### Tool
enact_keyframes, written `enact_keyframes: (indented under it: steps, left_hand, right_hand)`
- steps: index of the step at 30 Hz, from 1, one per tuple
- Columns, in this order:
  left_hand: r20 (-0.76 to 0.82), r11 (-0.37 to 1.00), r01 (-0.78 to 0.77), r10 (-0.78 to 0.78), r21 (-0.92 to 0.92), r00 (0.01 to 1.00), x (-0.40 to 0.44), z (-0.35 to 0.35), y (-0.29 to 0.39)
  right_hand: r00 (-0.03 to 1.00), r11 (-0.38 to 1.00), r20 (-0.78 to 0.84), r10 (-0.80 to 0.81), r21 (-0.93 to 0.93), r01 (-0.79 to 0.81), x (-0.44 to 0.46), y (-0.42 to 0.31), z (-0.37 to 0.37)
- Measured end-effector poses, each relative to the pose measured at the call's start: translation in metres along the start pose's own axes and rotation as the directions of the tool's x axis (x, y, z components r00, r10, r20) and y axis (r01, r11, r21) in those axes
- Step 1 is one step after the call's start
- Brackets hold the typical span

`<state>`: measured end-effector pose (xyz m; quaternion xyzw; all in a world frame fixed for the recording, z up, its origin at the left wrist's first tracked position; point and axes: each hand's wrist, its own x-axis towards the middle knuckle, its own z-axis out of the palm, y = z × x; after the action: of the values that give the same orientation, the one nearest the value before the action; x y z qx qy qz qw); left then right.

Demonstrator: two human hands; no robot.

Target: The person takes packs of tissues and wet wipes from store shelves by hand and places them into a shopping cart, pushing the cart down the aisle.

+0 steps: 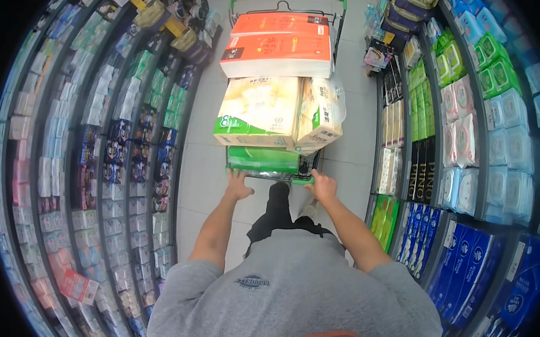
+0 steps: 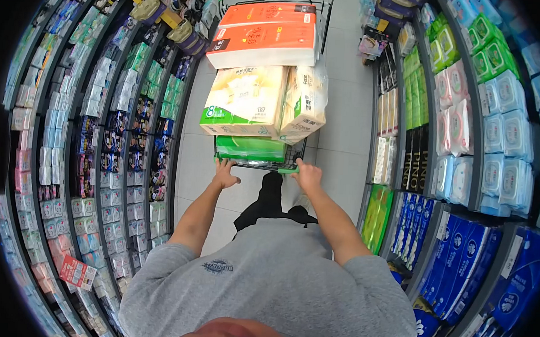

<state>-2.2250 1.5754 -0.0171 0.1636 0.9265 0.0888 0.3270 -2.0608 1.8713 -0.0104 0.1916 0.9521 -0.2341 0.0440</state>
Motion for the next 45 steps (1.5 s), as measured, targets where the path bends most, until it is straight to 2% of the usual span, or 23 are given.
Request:
enact_keyframes:
  steps: [5, 7, 8, 11, 15, 18, 21, 23, 25, 27, 28, 30, 31, 33, 34, 36, 38, 39, 40, 41, 42, 44, 45]
  left_hand:
    - [-0.012, 0.999, -0.043, 0.043, 0.000, 0.999, 0.031, -0.018, 0.011]
    - [-0.005, 0.998, -0.033, 0.034, 0.051, 0.999, 0.039, -0.027, 0.017]
    - [-0.026, 0.999, -0.031, 0.032, 0.039, 0.999, 0.039, -0.031, 0.022]
    - [-0.102, 0.999, -0.038, 0.040, 0.023, 0.994, 0.054, -0.025, 0.025]
    - [-0.115, 0.999, -0.030, 0.025, -0.038, 0.993, 0.054, -0.045, 0.051]
    - [-0.140, 0.993, -0.093, 0.102, 0.074, 0.985, 0.058, -0.050, 0.056]
    - [-0.087, 0.979, -0.106, 0.122, 0.175, 0.989, 0.057, -0.075, 0.066]
    - [0.145, 0.987, -0.063, 0.041, 0.150, 0.989, 0.071, -0.103, 0.080]
    - [0.198, 0.918, -0.253, 0.199, 0.304, 0.960, 0.094, -0.114, 0.093]
    - [0.255, 0.888, -0.447, 0.410, 0.107, 0.876, 0.087, -0.143, 0.131]
    - [0.299, 0.847, -0.515, 0.461, 0.131, 0.835, 0.090, -0.147, 0.150]
    - [0.230, 0.691, -0.689, 0.722, -0.218, 0.652, 0.093, -0.155, 0.185]
    - [0.238, 0.670, -0.713, 0.741, -0.206, 0.628, 0.086, -0.167, 0.210]
    - [0.242, 0.535, -0.757, 0.845, -0.375, 0.477, 0.073, -0.184, 0.271]
    - [0.248, 0.513, -0.776, 0.858, -0.368, 0.450, 0.074, -0.182, 0.294]
    - [0.218, 0.313, -0.853, 0.946, -0.417, 0.240, 0.075, -0.176, 0.342]
    - [0.238, 0.226, -0.897, 0.961, -0.379, 0.141, 0.039, -0.190, 0.400]
    - [0.250, 0.158, -0.926, 0.966, -0.344, 0.071, 0.022, -0.194, 0.428]
    - [0.213, 0.035, -0.940, 0.976, -0.338, -0.040, 0.013, -0.190, 0.456]
    - [0.175, -0.086, -0.939, 0.973, -0.333, -0.152, 0.002, -0.184, 0.484]
    - [0.147, -0.155, -0.918, 0.964, -0.365, -0.221, -0.021, -0.183, 0.512]
    - [0.087, -0.295, -0.880, 0.933, -0.371, -0.349, -0.074, -0.187, 0.568]
    - [0.055, -0.365, -0.865, 0.912, -0.345, -0.406, -0.101, -0.187, 0.594]
  right_hand:
    - [0.999, 0.999, -0.014, 0.046, 0.011, -0.045, 0.028, 0.000, -0.014]
    - [0.995, 0.996, 0.046, 0.085, -0.002, -0.085, 0.038, -0.003, -0.024]
    - [0.986, 0.991, 0.109, 0.128, 0.027, -0.131, 0.044, -0.004, -0.028]
    - [0.985, 0.985, 0.096, 0.144, 0.079, -0.151, 0.058, 0.006, -0.020]
    - [0.973, 0.982, 0.137, 0.188, 0.010, -0.191, 0.075, 0.004, -0.036]
    - [0.973, 0.983, 0.141, 0.184, -0.019, -0.183, 0.085, 0.004, -0.044]
    - [0.963, 0.968, 0.128, 0.235, 0.055, -0.244, 0.089, 0.002, -0.040]
    - [0.951, 0.945, 0.118, 0.287, 0.126, -0.301, 0.087, 0.008, -0.019]
    - [0.944, 0.922, 0.103, 0.314, 0.203, -0.329, 0.080, 0.002, -0.024]
    - [0.932, 0.886, 0.051, 0.358, 0.295, -0.357, 0.069, -0.002, -0.029]
    - [0.900, 0.852, 0.020, 0.434, 0.315, -0.418, 0.059, -0.002, -0.035]
    - [0.877, 0.782, -0.006, 0.480, 0.456, -0.425, 0.050, -0.002, -0.057]
    - [0.864, 0.772, -0.031, 0.502, 0.467, -0.432, 0.044, -0.002, -0.068]
    - [0.751, 0.628, -0.108, 0.652, 0.633, -0.454, 0.027, 0.008, -0.092]
    - [0.668, 0.595, -0.221, 0.710, 0.696, -0.402, 0.019, 0.016, -0.100]
    - [0.533, 0.534, -0.293, 0.794, 0.755, -0.381, -0.008, 0.046, -0.127]
    - [0.292, 0.561, -0.496, 0.818, 0.802, -0.206, -0.045, 0.068, -0.173]
    - [0.124, 0.553, -0.541, 0.832, 0.785, -0.281, -0.066, 0.080, -0.200]
    - [-0.012, 0.642, -0.669, 0.743, 0.718, -0.268, -0.093, 0.092, -0.227]
    - [-0.155, 0.680, -0.709, 0.689, 0.705, -0.202, -0.122, 0.097, -0.258]
    - [-0.280, 0.640, -0.693, 0.664, 0.721, -0.267, -0.152, 0.091, -0.298]
    - [-0.484, 0.751, -0.779, 0.398, 0.580, -0.315, -0.211, 0.100, -0.350]
    - [-0.515, 0.728, -0.797, 0.314, 0.551, -0.409, -0.240, 0.091, -0.379]
